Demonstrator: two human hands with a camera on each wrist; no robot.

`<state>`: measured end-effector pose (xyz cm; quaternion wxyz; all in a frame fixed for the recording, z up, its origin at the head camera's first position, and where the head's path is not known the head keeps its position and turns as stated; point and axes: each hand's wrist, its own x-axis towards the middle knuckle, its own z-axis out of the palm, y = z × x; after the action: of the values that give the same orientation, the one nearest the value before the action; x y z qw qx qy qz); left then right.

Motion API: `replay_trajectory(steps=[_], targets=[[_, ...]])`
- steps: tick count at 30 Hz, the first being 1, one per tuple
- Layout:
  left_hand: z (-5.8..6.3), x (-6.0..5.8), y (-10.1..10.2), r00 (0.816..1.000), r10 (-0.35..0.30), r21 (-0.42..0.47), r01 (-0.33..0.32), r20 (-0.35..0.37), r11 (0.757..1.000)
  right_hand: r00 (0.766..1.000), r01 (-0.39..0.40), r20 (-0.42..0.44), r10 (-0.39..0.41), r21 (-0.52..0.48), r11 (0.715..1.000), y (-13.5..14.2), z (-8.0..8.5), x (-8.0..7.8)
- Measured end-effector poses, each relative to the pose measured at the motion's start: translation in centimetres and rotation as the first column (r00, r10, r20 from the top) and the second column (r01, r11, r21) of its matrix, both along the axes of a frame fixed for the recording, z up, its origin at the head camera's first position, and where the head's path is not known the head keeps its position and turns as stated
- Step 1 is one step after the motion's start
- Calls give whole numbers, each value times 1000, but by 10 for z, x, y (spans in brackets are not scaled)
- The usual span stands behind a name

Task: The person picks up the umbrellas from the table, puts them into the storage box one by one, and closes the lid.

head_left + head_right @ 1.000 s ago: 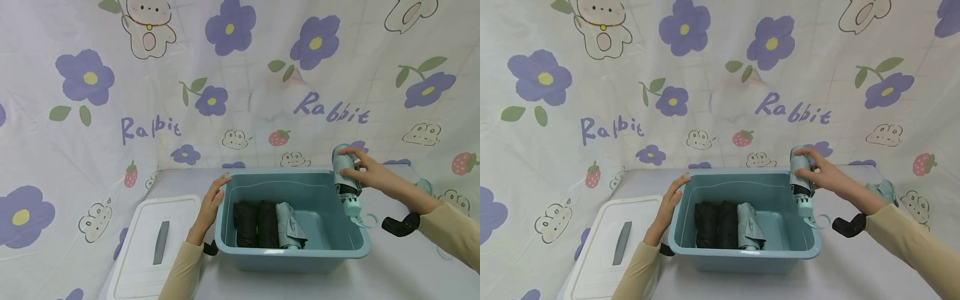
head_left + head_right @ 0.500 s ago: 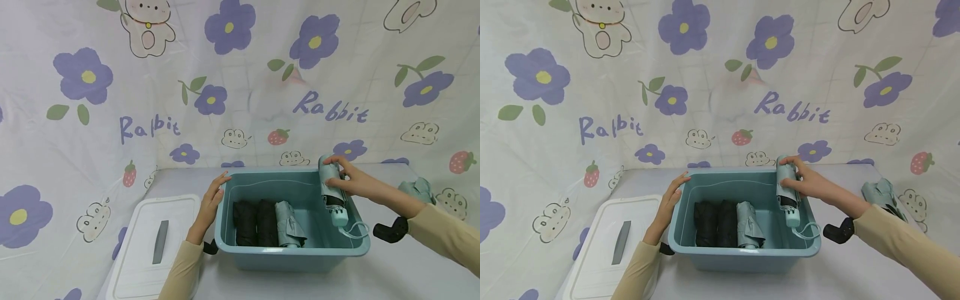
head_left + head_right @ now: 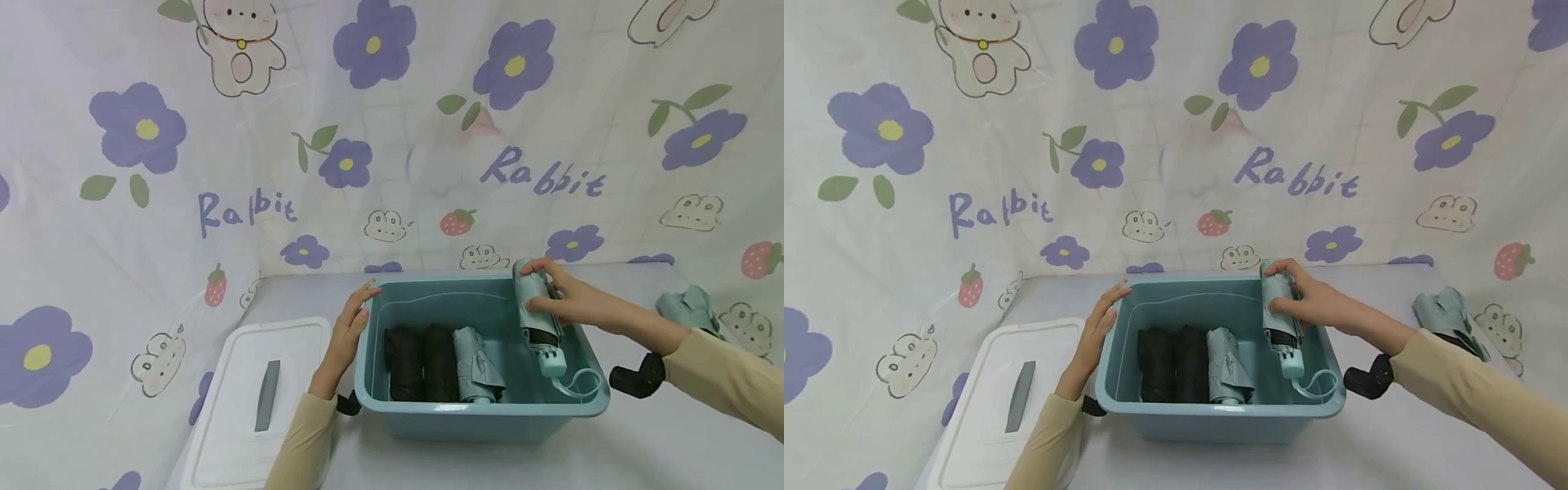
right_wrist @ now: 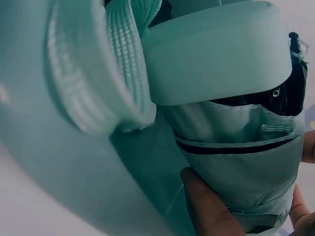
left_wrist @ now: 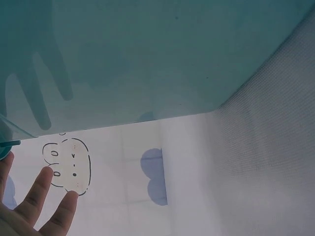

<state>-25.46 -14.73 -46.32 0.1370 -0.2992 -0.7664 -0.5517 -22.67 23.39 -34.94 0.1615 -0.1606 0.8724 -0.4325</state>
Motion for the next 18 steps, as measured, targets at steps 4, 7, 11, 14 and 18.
replay_trajectory(steps=[4,7,11,14,18], targets=[[0,0,1,1000,3,-1,-3,-6,1000,999,-31,44,32,-17,999,-5,-4,3],[-1,-1,0,1000,4,-8,-4,-8,1000,993,-64,96,67,-35,997,-9,-8,3],[-2,-1,-1,1000,3,-11,-3,-9,1000,983,-95,158,97,-24,995,-15,-12,2],[-2,-1,-1,1000,5,-14,-5,-10,1000,972,-98,213,99,-17,995,-19,-13,1],[-2,-2,-1,1000,6,-17,-7,-14,1000,953,-99,284,108,-46,994,-25,-17,-1]])
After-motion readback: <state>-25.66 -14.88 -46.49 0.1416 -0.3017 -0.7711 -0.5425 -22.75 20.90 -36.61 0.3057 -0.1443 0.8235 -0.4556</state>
